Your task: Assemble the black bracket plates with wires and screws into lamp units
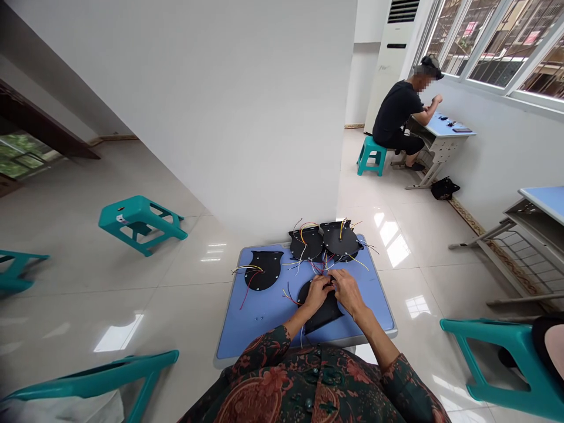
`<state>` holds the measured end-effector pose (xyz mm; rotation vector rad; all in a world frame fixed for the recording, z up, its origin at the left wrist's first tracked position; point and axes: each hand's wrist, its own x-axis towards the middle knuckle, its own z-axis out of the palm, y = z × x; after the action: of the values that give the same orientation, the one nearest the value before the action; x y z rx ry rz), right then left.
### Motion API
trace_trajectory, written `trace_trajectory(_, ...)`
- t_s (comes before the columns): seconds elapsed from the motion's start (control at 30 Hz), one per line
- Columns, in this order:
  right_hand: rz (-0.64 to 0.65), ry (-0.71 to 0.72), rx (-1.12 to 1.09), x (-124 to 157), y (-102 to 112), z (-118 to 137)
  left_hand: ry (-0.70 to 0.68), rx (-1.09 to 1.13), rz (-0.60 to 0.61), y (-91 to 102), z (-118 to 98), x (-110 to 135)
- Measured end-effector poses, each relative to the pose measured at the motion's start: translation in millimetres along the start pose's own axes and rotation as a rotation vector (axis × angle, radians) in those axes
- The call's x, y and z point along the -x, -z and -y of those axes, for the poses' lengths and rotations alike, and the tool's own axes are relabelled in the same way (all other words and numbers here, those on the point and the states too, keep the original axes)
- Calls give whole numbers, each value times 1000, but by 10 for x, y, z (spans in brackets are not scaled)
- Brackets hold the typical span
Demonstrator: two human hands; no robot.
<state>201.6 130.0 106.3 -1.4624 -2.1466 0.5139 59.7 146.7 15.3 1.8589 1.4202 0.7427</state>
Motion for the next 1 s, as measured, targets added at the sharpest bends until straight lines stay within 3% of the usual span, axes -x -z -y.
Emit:
trace_trajectory(0.27,-93,-87,17,24,-28,56,-10,-82,-9,-32,-7,13)
trace_trajectory(0.53,-127,-54,1,99,-17,5,-90,-194,60,35,-30,31)
trace_trajectory(0.77,-369,-148,-46,217,36,-29,-110,-354,109,27,-84,54)
trace_trajectory(1.0,-415,-189,-33,318,145,-118,-137,-506,177,11,-161,82)
